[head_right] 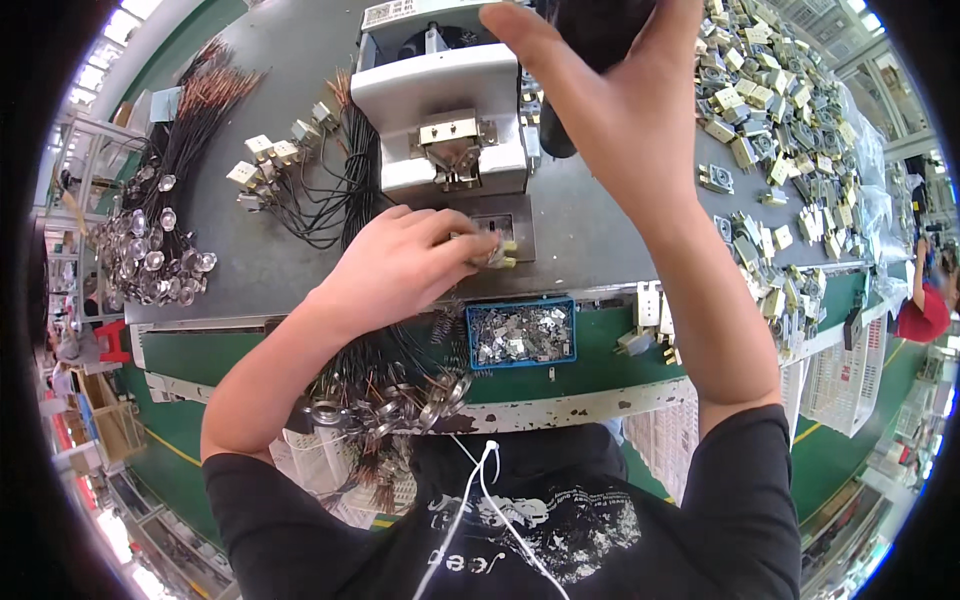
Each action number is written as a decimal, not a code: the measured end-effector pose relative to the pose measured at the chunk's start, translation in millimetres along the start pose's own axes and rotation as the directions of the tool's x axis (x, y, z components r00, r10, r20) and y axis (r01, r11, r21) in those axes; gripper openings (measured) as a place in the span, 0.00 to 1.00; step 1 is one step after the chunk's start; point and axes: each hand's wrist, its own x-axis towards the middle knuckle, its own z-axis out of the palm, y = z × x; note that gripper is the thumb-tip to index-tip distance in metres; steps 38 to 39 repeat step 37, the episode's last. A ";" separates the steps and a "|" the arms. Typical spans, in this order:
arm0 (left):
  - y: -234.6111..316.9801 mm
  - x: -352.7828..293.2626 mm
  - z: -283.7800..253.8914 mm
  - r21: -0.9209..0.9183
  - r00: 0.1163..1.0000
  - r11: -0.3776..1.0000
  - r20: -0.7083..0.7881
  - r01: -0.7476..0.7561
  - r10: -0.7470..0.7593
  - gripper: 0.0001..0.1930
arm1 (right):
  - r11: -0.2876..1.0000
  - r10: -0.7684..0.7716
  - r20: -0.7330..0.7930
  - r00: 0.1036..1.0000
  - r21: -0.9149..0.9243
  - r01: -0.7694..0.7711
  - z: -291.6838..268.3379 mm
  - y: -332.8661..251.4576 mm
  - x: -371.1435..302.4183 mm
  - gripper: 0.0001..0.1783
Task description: Assembling wiring harnesses to electronic components using a specialized pressing tool.
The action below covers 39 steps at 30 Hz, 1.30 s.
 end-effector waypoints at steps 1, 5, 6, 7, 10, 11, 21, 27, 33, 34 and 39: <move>-2.6 0.3 -3.4 -0.011 0.998 1.000 -0.063 -0.029 0.028 0.17 | 1.000 -0.010 -0.004 1.000 0.002 0.010 -2.8 3.6 1.8 0.48; -52.7 -24.7 -74.0 -0.283 0.420 0.895 -0.806 0.344 -0.416 0.12 | 0.785 -0.608 -0.019 0.794 -0.162 0.598 -37.8 24.5 -22.5 0.48; -72.4 -31.2 -89.0 -0.017 0.465 0.876 -0.843 0.481 -0.272 0.11 | 0.785 -0.613 -0.004 0.790 -0.117 0.609 -39.8 35.6 -34.1 0.45; -86.2 -41.3 -100.4 0.247 0.531 0.775 -0.838 0.581 -0.130 0.10 | 0.782 -0.620 0.012 0.785 -0.072 0.619 -39.9 45.7 -46.0 0.43; -42.9 -34.9 -74.8 0.119 0.806 0.874 -0.460 0.471 -0.372 0.08 | 0.840 -0.497 0.147 0.855 -0.165 0.517 -48.8 58.7 -80.1 0.43; -34.3 -37.1 -65.7 0.088 0.923 0.942 -0.247 0.325 -0.295 0.05 | 0.884 -0.386 0.206 0.899 -0.196 0.424 -49.9 58.9 -87.3 0.41; 5.8 -30.4 -17.6 0.455 0.908 0.872 0.264 0.180 -0.325 0.04 | 0.883 -0.252 0.312 0.916 -0.314 0.349 -78.4 18.2 -102.1 0.23; 11.5 -31.6 -19.2 0.485 0.919 0.862 0.253 0.150 -0.303 0.07 | 0.411 0.084 0.058 0.995 -0.911 0.018 -188.5 50.8 -39.1 0.23; 4.6 -30.9 -33.1 0.069 0.926 0.944 0.186 0.321 -0.329 0.11 | 0.132 0.382 0.158 0.911 -0.985 0.115 -216.5 92.3 -32.8 0.29; 2.9 -31.0 -36.3 0.081 0.920 0.938 0.182 0.338 -0.348 0.11 | 0.290 0.317 0.190 0.929 -0.952 0.095 -207.1 90.5 -33.5 0.30; -0.4 -31.6 -43.2 -0.064 0.922 0.928 0.156 0.366 -0.353 0.13 | 0.682 0.185 0.330 0.926 -0.721 0.121 -150.0 43.2 -45.6 0.33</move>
